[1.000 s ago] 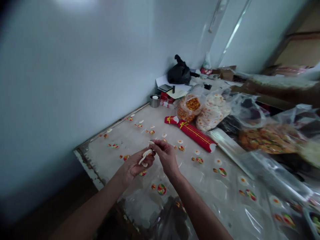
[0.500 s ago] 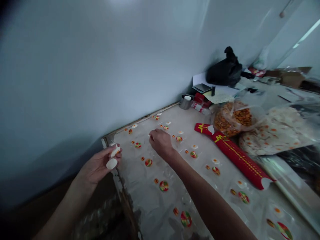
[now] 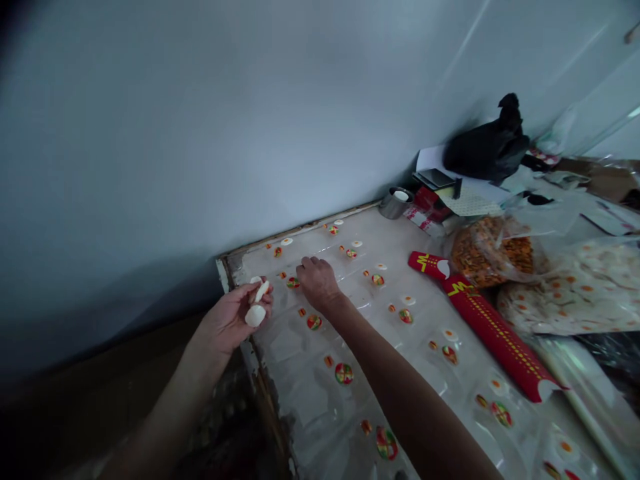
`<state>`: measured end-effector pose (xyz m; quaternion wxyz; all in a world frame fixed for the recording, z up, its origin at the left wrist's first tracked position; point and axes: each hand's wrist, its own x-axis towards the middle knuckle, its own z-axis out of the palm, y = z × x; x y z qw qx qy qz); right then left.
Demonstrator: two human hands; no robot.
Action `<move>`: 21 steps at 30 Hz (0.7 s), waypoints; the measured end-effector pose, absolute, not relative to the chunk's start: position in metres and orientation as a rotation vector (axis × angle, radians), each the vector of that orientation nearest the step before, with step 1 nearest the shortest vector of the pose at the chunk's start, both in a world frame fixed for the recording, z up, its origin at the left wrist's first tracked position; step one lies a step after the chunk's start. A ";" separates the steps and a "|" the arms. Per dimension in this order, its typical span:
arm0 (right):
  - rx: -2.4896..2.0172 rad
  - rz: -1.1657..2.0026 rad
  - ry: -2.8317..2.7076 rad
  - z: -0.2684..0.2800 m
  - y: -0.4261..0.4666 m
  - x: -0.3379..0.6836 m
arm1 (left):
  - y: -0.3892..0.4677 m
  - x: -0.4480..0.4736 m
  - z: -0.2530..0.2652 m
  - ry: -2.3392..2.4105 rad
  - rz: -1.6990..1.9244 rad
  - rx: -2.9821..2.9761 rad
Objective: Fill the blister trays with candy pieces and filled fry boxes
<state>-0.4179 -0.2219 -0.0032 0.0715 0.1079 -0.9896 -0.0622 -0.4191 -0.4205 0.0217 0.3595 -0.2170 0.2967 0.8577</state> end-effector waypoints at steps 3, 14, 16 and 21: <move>0.355 0.000 -2.978 0.001 -0.228 -0.420 | -0.413 -0.417 0.018 0.717 2.197 -0.560; -0.392 2.145 -2.303 0.039 -0.215 -0.336 | -0.365 -0.388 0.019 0.890 2.157 -0.491; -0.553 2.175 -2.265 0.039 -0.211 -0.325 | -0.354 -0.378 0.019 0.887 2.144 -0.435; -0.774 2.240 -2.145 0.033 -0.198 -0.302 | -0.334 -0.354 0.017 0.831 2.091 -0.418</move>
